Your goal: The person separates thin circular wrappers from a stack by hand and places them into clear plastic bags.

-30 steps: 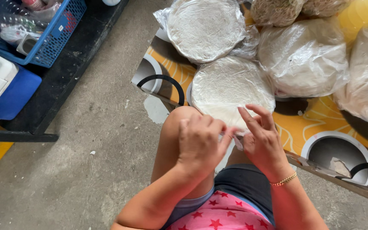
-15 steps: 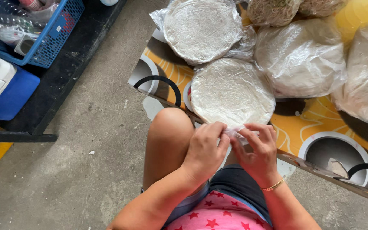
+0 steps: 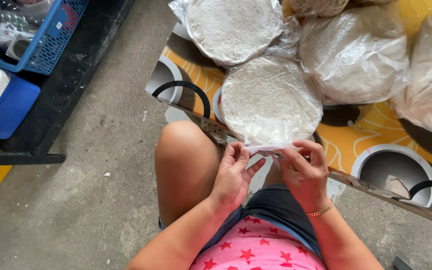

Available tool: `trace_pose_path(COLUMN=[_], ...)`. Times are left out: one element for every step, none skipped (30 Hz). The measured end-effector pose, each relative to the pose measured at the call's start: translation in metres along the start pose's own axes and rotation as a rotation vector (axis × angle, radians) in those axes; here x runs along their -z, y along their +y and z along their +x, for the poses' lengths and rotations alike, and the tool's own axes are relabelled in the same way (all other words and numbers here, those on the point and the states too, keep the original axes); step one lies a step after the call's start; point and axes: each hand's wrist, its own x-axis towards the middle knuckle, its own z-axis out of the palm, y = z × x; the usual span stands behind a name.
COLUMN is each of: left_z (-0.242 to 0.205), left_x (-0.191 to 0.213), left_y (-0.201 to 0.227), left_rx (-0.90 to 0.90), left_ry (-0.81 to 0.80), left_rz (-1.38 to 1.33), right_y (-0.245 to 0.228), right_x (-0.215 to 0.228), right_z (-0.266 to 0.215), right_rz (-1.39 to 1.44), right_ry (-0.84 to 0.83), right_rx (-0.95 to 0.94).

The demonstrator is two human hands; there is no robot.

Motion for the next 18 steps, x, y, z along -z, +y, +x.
trace_pose_path(left_z=[0.002, 0.005, 0.007, 0.008, 0.010, 0.011, 0.012, 0.014, 0.013, 0.009, 0.005, 0.002, 0.000, -0.002, -0.005, -0.007, -0.008, -0.007], left_x=[0.002, 0.004, 0.007, 0.009, 0.009, 0.009, 0.009, 0.007, 0.006, 0.003, 0.001, -0.001, -0.004, -0.006, -0.007, -0.008, -0.009, -0.009], left_y=[-0.001, -0.001, -0.003, -0.005, -0.007, -0.007, -0.006, -0.004, -0.001, 0.001, 0.003, 0.005, 0.009, 0.013, 0.016, 0.020, 0.025, 0.030], left_rx=[-0.017, -0.035, -0.048, -0.057, -0.069, -0.080, -0.105, -0.130, -0.154, -0.211, -0.265, -0.320, -0.321, -0.321, -0.316, -0.416, -0.522, -0.629], left_ry=[0.004, 0.008, 0.012, -0.005, -0.025, -0.044, -0.071, -0.097, -0.122, -0.122, -0.124, -0.126, -0.073, -0.018, 0.041, 0.066, 0.087, 0.107], left_rz=[0.038, 0.077, 0.116, 0.114, 0.115, 0.116, 0.199, 0.282, 0.366, 0.461, 0.556, 0.651, 0.768, 0.886, 1.003, 1.103, 1.203, 1.303], right_y=[0.001, 0.002, 0.003, 0.004, 0.006, 0.008, 0.009, 0.010, 0.009, 0.008, 0.007, 0.008, 0.010, 0.014, 0.019, 0.025, 0.030, 0.036], right_x=[0.000, 0.000, 0.000, 0.002, 0.003, 0.004, 0.004, 0.003, 0.002, 0.002, 0.001, 0.002, -0.001, -0.004, -0.003, 0.001, 0.005, 0.008], right_z=[0.000, 0.002, 0.002, 0.003, 0.006, 0.008, 0.010, 0.012, 0.013, 0.012, 0.010, 0.007, 0.006, 0.006, 0.003, -0.002, -0.005, -0.007], right_rz=[0.012, 0.024, 0.034, 0.007, -0.020, -0.046, -0.035, -0.023, -0.010, -0.014, -0.020, -0.027, -0.034, -0.042, -0.049, -0.061, -0.073, -0.084], right_ry=[0.032, 0.064, 0.095, 0.097, 0.103, 0.109, 0.121, 0.133, 0.144, 0.144, 0.147, 0.149, 0.170, 0.192, 0.210, 0.195, 0.184, 0.173], right_rx=[0.008, 0.017, 0.022, 0.014, 0.008, 0.002, -0.019, -0.041, -0.064, -0.037, -0.012, 0.014, -0.016, -0.045, -0.077, -0.060, -0.042, -0.023])
